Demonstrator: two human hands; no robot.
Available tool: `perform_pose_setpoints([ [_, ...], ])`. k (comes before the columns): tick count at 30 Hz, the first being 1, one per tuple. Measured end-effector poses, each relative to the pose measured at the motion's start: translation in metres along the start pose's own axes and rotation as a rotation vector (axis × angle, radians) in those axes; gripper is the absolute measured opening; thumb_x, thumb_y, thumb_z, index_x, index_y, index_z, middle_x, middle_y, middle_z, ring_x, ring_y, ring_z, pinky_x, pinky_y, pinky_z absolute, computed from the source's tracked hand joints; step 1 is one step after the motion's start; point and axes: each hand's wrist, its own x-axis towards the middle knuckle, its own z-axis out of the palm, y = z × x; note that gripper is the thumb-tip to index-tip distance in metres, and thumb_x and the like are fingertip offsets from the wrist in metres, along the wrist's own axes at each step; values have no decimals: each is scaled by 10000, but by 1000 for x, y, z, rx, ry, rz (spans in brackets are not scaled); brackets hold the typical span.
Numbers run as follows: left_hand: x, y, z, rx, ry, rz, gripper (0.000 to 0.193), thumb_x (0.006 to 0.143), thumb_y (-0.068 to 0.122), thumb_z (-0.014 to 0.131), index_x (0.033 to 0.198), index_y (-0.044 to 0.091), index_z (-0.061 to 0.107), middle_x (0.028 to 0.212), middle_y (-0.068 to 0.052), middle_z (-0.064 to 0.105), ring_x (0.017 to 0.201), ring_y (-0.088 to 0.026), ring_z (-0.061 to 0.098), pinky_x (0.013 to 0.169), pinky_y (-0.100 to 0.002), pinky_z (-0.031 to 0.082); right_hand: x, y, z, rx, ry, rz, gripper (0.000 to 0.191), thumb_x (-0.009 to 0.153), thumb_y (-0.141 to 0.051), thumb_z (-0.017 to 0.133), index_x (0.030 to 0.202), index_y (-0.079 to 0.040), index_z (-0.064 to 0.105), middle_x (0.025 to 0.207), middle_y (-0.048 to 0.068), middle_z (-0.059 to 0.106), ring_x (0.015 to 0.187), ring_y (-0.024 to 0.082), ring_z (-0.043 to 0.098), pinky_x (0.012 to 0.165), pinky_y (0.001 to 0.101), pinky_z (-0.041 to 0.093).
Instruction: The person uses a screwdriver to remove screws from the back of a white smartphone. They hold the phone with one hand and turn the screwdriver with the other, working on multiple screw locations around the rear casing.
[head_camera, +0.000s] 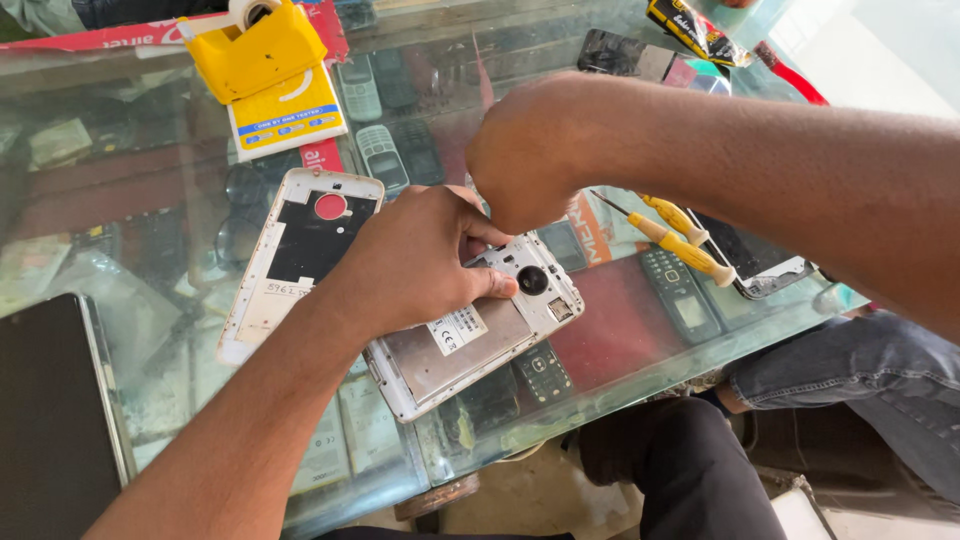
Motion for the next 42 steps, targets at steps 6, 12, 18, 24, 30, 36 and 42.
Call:
perform_pose_setpoints([
  [6, 5, 3, -3, 13, -33, -118, 489, 611, 341, 911, 1004, 77, 789, 818, -94, 750, 731, -227, 729, 698, -371, 559, -12, 4, 2, 10, 66, -3, 195, 792, -213, 669, 783, -68, 799, 801, 130, 756, 783, 335, 727, 704, 458, 575],
  [12, 6, 4, -3, 108, -92, -146, 457, 666, 353, 915, 835, -41, 758, 804, -140, 734, 743, -263, 722, 712, -407, 543, -21, -6, 7, -109, 160, -171, 174, 764, -242, 767, 929, -196, 742, 843, 38, 694, 832, 277, 706, 695, 441, 567],
  [18, 4, 2, -3, -124, 19, 17, 468, 603, 255, 903, 988, 32, 758, 896, -105, 786, 797, -210, 774, 731, -355, 576, -27, 7, 13, -220, 154, -219, 153, 783, -222, 754, 858, -89, 756, 783, 73, 707, 800, 293, 719, 692, 442, 577],
  [24, 1, 2, -1, -82, -51, -148, 432, 601, 267, 898, 955, 44, 791, 862, -97, 792, 776, -212, 774, 729, -357, 575, -28, 9, 19, 55, 87, -50, 395, 1017, -426, 588, 879, -98, 760, 756, 134, 723, 735, 331, 700, 690, 462, 554],
  [30, 2, 0, -1, -63, -24, -51, 469, 599, 290, 915, 1014, 94, 819, 936, -79, 777, 807, -219, 750, 745, -353, 559, -18, -3, 8, -22, 93, -16, 115, 770, -194, 743, 788, -84, 769, 773, 113, 735, 746, 324, 715, 678, 455, 586],
  [36, 2, 0, 0, 2, -39, -79, 482, 598, 312, 920, 1015, 98, 808, 877, -86, 756, 769, -224, 730, 730, -364, 551, -31, 2, 15, -17, 186, -45, 286, 748, -370, 806, 815, -94, 771, 804, 114, 717, 807, 343, 719, 692, 464, 582],
  [42, 3, 1, 0, -48, -33, -117, 499, 581, 330, 918, 1001, 88, 801, 814, -74, 761, 728, -187, 731, 682, -350, 563, -26, 10, 22, 176, 134, 58, 401, 930, -410, 650, 826, -42, 771, 766, 161, 734, 810, 374, 715, 749, 496, 567],
])
